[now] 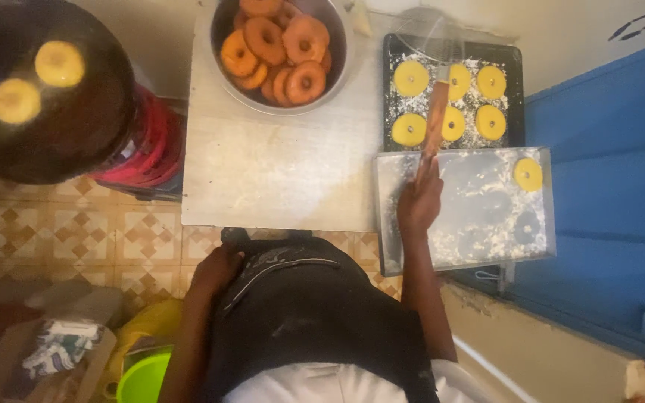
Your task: Frying donut dough rings in a pan of oil and removing them once cooked.
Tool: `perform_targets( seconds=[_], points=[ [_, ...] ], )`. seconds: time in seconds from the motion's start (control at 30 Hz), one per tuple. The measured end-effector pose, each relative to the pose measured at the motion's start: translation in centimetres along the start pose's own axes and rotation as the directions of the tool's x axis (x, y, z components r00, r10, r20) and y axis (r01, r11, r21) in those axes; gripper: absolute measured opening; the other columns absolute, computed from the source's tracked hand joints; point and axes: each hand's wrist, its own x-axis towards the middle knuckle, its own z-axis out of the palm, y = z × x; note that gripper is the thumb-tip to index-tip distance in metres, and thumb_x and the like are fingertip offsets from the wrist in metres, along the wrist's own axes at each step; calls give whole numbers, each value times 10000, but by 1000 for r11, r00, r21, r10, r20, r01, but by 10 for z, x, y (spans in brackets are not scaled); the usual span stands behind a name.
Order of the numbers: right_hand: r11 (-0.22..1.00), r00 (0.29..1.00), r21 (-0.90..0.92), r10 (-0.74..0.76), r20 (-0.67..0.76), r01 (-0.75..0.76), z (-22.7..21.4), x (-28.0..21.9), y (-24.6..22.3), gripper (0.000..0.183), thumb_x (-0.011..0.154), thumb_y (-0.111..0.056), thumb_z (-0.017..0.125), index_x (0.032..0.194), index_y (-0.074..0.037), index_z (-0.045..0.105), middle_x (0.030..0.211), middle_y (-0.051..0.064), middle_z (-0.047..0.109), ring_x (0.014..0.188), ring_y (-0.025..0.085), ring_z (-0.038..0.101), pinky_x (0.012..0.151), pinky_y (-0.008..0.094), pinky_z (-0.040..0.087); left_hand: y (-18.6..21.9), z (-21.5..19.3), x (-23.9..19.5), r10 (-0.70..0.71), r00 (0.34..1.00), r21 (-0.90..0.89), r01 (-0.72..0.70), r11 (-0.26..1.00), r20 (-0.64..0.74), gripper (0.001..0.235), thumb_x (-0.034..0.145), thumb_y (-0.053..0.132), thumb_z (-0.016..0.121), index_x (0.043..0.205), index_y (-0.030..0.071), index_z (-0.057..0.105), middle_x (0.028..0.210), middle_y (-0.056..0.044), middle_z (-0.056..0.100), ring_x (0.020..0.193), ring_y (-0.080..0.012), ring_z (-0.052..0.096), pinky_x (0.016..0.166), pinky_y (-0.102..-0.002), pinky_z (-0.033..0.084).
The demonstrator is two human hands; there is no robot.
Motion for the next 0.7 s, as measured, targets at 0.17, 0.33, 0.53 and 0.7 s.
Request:
perform_targets(
  seconds=[0.17,0.33,0.53,0.7],
  points=[
    [997,998,53,-54,25,53,10,-2,12,551,910,-414,352,1418,-216,278,1365,154,378,1047,443,478,768,551,478,-53,42,52,-5,997,-192,-10,981,-75,443,882,344,416,1176,36,541,1126,-252,587,1082,-452,523,907,-579,397],
    [890,956,374,-187,-225,262,25,1,9,495,934,-362,529,1333,-93,416,1160,193,477,1000,300,507,855,401,410,-67,16,41,-107,898,-265,-11,964,-426,449,902,361,401,919,-41,602,867,-294,612,888,-496,566,768,-596,431],
    [954,976,-203,213,-52,-220,-16,-3,-34,669,799,-332,766,1312,-62,432,1124,227,525,1028,418,527,819,545,431,-259,43,224,-88,704,-395,-493,-775,-705,235,887,155,413,754,41,570,835,-98,634,862,-361,621,595,-424,506],
    [887,800,-332,-442,-406,322,-19,-26,4,548,1004,-388,440,1232,109,473,1128,283,534,1028,428,513,894,497,400,-264,-52,279,-458,12,-69,-992,108,-889,308,823,-4,618,1123,38,560,1044,-96,557,882,-197,536,790,-310,467]
  ],
)
